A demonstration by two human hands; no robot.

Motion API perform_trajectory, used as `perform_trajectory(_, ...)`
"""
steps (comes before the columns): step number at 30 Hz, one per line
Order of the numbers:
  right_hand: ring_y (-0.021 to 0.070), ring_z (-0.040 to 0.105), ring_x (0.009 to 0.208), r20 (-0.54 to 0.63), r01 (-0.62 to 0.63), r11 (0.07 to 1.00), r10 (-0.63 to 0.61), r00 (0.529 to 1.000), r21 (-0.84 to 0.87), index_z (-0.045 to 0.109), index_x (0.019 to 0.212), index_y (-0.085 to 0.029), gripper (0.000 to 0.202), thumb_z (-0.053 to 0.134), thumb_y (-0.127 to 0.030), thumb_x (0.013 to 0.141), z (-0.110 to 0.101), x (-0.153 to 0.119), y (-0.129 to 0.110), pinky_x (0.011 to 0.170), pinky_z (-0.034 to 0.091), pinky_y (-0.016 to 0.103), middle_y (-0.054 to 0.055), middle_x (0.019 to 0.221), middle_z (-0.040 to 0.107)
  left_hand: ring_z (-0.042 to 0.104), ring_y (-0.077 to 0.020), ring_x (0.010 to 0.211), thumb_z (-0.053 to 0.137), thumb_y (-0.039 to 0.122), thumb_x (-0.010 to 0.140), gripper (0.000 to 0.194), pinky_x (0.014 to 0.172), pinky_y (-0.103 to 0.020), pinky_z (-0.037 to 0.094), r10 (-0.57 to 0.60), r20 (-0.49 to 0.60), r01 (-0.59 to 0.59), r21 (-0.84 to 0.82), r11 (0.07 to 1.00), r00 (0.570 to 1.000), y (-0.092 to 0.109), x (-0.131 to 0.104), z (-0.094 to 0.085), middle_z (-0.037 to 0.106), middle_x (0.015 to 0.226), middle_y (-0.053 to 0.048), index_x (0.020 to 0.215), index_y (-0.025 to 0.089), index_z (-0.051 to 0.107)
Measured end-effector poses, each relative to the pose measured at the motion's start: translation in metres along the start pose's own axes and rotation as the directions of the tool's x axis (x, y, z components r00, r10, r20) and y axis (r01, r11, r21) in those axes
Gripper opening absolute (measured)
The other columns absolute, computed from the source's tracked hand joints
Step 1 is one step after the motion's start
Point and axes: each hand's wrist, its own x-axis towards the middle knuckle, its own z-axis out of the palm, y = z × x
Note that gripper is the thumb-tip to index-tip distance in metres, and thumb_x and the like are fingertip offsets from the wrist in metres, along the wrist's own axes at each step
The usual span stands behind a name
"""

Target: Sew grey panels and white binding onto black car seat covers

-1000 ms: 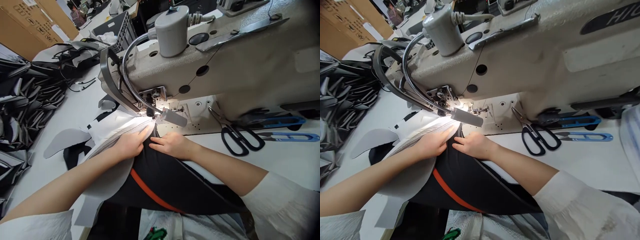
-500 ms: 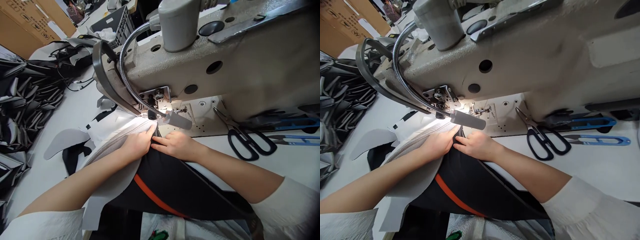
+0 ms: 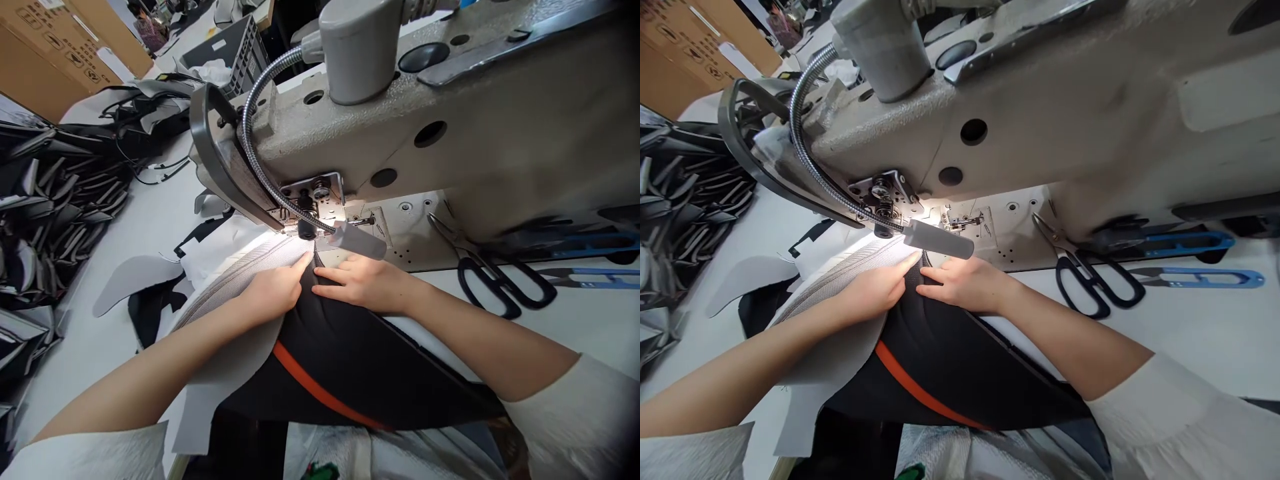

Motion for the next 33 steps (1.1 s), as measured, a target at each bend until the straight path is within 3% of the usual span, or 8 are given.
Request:
perform_trajectory(7,0.0171,0.058,0.103,-0.059,-0.135,0.989,0.131,0.990,-0.067,0.056,0.124,-0.025,0.044,0.043,-0.004,0.088,0.011,0.007,-0.002,0.076,0.050,0.026,0.006,0.132,0.052,0.064,-0.0244,0.090,0.031,0.014,0.086,0.054,0.076,-0.032,0.047,0.005,-0.124,-0.012,-0.053,0.999,0.992,0.001,0.020,-0.008,0.067,0.104,-0.009,0.140,0.016,0.035)
perform_trajectory(13,0.0185,0.054,0.112,-0.090,-0.143,0.989,0.145,0.985,0.022,0.053,0.126,-0.018,0.041,0.039,-0.005,0.090,0.003,0.012,-0.001,0.074,0.051,0.024,0.010,0.134,0.049,0.065,-0.0247,0.087,0.032,0.017,0.089,0.051,0.075,-0.031,0.049,-0.021,-0.187,0.028,0.033,0.999,0.982,0.008,0.025,0.003,0.066,0.102,-0.013,0.140,0.013,0.035)
perform_trajectory(16,0.0208,0.050,0.117,-0.049,-0.092,0.991,0.097,0.994,0.099,0.054,0.125,-0.021,0.037,0.043,-0.014,0.091,-0.012,0.005,0.001,0.076,0.051,0.026,0.010,0.135,0.048,0.066,-0.0284,0.085,0.035,0.019,0.087,0.058,0.071,-0.036,0.052,-0.054,-0.175,0.070,0.087,0.994,0.983,0.015,0.011,0.008,0.066,0.101,-0.014,0.144,0.016,0.027)
perform_trajectory(19,0.0237,0.044,0.123,0.015,0.047,0.989,-0.050,0.999,0.142,0.055,0.123,-0.021,0.037,0.049,-0.019,0.086,-0.032,-0.010,0.001,0.090,0.046,0.035,0.010,0.137,0.045,0.067,-0.0309,0.084,0.036,0.015,0.083,0.068,0.068,-0.038,0.053,-0.065,-0.107,0.078,0.121,0.990,0.992,0.014,-0.008,0.014,0.066,0.104,-0.016,0.148,0.017,0.017)
perform_trajectory(23,0.0247,0.041,0.126,0.090,0.183,0.965,-0.202,0.975,0.186,0.051,0.128,-0.023,0.051,0.057,-0.027,0.077,-0.046,-0.027,-0.003,0.101,0.035,0.042,0.010,0.138,0.044,0.064,-0.0276,0.099,0.033,0.011,0.081,0.071,0.081,-0.036,0.052,0.114,-0.052,-0.114,0.012,0.993,0.992,-0.013,-0.015,0.011,0.057,0.127,-0.015,0.149,0.016,0.012)
perform_trajectory(27,0.0216,0.040,0.127,0.114,0.237,0.950,-0.264,0.958,0.205,0.056,0.123,-0.029,0.042,0.059,-0.029,0.081,-0.023,-0.013,-0.023,0.106,0.029,0.041,0.005,0.133,0.050,0.040,-0.0187,0.131,0.030,0.015,0.084,0.062,0.108,-0.030,0.034,0.369,-0.045,-0.371,-0.119,0.921,0.929,-0.044,-0.008,-0.018,0.036,0.146,-0.002,0.146,0.020,0.027)
perform_trajectory(30,0.0221,0.043,0.125,0.088,0.166,0.971,-0.183,0.979,0.173,0.057,0.123,-0.027,0.036,0.053,-0.029,0.088,0.005,0.008,-0.050,0.106,0.030,0.041,0.006,0.132,0.052,0.032,-0.0155,0.136,0.030,0.016,0.084,0.059,0.113,-0.028,0.024,0.397,-0.034,-0.398,-0.127,0.908,0.917,-0.048,0.000,-0.031,0.032,0.148,0.001,0.143,0.019,0.034)
perform_trajectory(33,0.0255,0.042,0.126,0.035,0.052,0.989,-0.058,0.998,0.139,0.053,0.128,-0.023,0.037,0.045,-0.025,0.091,0.019,0.020,-0.071,0.106,0.029,0.043,0.010,0.135,0.048,0.035,-0.0171,0.134,0.031,0.015,0.084,0.060,0.111,-0.028,0.027,0.358,-0.063,-0.362,-0.092,0.928,0.932,-0.041,0.005,-0.021,0.033,0.148,-0.002,0.144,0.017,0.032)
